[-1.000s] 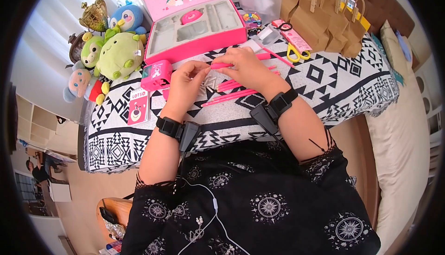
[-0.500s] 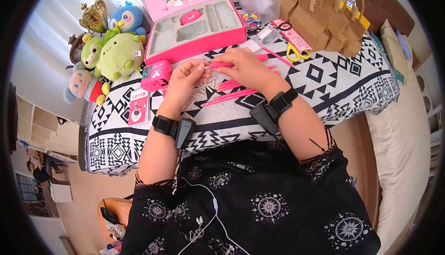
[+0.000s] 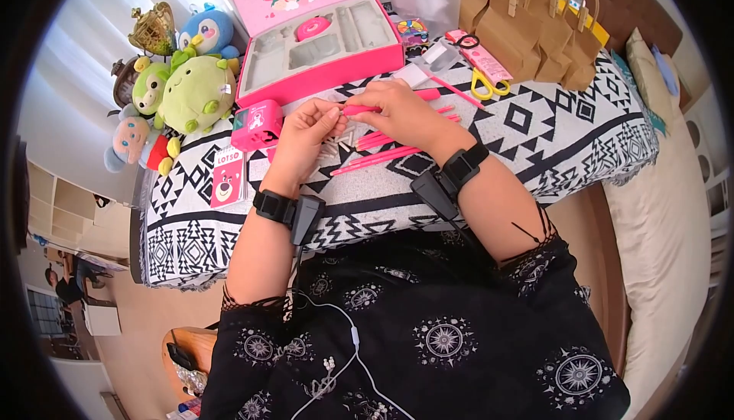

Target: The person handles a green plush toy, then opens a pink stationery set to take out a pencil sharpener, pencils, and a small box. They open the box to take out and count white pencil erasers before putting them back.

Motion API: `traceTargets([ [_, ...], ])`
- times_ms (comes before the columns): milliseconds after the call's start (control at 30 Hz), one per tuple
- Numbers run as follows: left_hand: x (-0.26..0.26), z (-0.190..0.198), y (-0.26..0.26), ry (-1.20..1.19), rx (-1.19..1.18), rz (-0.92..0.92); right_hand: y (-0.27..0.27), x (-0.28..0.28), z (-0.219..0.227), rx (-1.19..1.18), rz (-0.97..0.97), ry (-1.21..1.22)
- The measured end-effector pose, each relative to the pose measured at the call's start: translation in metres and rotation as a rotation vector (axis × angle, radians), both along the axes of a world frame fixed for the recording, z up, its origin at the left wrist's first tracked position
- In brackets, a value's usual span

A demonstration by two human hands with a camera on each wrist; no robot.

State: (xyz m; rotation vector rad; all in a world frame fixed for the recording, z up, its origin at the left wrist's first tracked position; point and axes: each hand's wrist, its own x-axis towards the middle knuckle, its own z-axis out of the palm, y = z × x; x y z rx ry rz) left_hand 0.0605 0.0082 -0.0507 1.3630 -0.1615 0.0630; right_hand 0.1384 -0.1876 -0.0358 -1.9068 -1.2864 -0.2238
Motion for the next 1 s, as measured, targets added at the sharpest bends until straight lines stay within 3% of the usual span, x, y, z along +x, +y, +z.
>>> traceTargets([
  [67,0.0,0.003,-0.002,-0.172,0.179,0.237,0.003,-0.009,0.006,0.072,-0.024,0.044],
  [100,0.002,0.002,-0.001,-0.173,0.18,0.235,0.005,-0.013,0.01,0.146,-0.05,0.088],
  [167,0.005,0.001,0.004,-0.215,0.488,0.487,0.006,-0.011,0.008,0.199,-0.1,0.091],
  [200,0.004,0.002,0.003,-0.215,0.49,0.486,0.007,-0.01,0.007,0.253,-0.147,0.095],
  [267,0.001,0.003,0.002,-0.402,0.854,0.55,0.004,-0.009,0.009,0.317,-0.196,0.079],
  [333,0.002,-0.003,0.003,-0.388,0.979,0.516,0.003,-0.005,0.007,0.379,-0.246,0.064],
  [400,0.002,-0.008,0.004,-0.372,1.104,0.48,0.006,0.0,0.003,0.674,-0.225,0.23],
  [433,0.002,-0.01,0.003,-0.37,1.192,0.471,0.005,-0.002,0.005,0.674,-0.225,0.23],
  [500,0.002,-0.011,0.001,-0.366,1.28,0.462,0.001,-0.007,0.012,0.858,-0.058,0.41],
  [567,0.0,-0.01,0.0,-0.264,1.429,0.359,0.003,-0.002,0.005,0.808,-0.046,0.411],
  [633,0.0,-0.009,-0.001,-0.245,1.394,0.345,0.004,-0.002,0.003,0.757,-0.036,0.411],
  [800,0.0,-0.009,0.0,-0.219,1.32,0.328,0.007,0.0,-0.004,0.354,-0.122,0.469],
  [900,0.002,-0.006,0.001,-0.315,1.216,0.421,0.006,0.003,-0.01,0.194,-0.185,0.465],
  [967,0.002,0.004,0.001,-0.392,0.85,0.495,0.004,0.001,-0.008,0.115,-0.197,0.468],
  [1000,0.005,0.001,0.003,-0.391,0.85,0.496,0.003,-0.001,-0.006,0.036,-0.209,0.471],
])
